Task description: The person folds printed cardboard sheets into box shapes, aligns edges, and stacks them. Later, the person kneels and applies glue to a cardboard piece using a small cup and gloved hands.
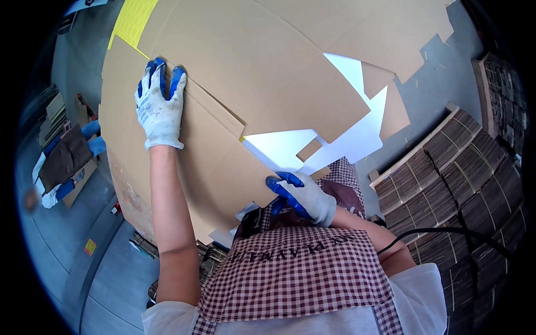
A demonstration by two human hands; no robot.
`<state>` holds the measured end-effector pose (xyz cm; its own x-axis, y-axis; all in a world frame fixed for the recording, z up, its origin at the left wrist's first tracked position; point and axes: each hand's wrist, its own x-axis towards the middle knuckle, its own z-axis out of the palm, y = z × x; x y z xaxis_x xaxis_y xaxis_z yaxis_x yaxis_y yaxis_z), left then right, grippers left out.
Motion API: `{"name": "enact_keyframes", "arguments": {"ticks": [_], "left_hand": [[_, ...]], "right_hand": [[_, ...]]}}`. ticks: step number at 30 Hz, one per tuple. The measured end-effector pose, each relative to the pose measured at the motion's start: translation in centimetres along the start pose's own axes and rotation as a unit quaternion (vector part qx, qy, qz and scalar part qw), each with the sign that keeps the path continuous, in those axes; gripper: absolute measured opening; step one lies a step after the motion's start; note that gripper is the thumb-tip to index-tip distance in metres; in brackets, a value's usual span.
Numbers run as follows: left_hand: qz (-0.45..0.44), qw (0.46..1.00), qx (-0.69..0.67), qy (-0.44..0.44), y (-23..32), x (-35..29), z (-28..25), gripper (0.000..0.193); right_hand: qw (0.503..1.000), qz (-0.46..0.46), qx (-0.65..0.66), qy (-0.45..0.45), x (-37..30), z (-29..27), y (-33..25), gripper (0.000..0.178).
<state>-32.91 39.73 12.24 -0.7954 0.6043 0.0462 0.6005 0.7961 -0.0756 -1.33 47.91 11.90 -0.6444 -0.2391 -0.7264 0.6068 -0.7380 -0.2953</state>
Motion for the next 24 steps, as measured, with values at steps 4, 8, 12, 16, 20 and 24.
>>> {"name": "enact_keyframes", "arguments": {"ticks": [4, 8, 12, 16, 20, 24], "left_hand": [[0.011, 1.0, 0.002, 0.003, 0.1, 0.4, -0.1, 0.054], [0.019, 1.0, 0.008, 0.005, 0.4, 0.8, -0.5, 0.055], [0.025, 1.0, 0.001, 0.011, 0.5, 1.0, -0.4, 0.057], [0.016, 1.0, -0.012, 0.012, 0.9, 1.1, -0.3, 0.059], [0.006, 1.0, -0.008, 0.016, 0.8, 1.0, -0.3, 0.058], [0.013, 0.999, -0.011, 0.037, 0.1, 1.9, 0.2, 0.057]], "right_hand": [[1.0, 0.014, 0.017, 0.02, 0.2, 0.0, 0.3, 0.052], [0.999, 0.016, 0.028, 0.03, 0.4, 0.2, 0.4, 0.053], [0.998, 0.021, 0.045, 0.045, 0.0, 0.4, -0.4, 0.053], [0.997, 0.023, 0.047, 0.051, 0.1, 0.2, -0.4, 0.053], [0.996, 0.038, 0.03, 0.072, 0.3, 0.8, -0.8, 0.053], [0.995, 0.013, 0.024, 0.098, 2.0, 1.1, -0.7, 0.045]]}}
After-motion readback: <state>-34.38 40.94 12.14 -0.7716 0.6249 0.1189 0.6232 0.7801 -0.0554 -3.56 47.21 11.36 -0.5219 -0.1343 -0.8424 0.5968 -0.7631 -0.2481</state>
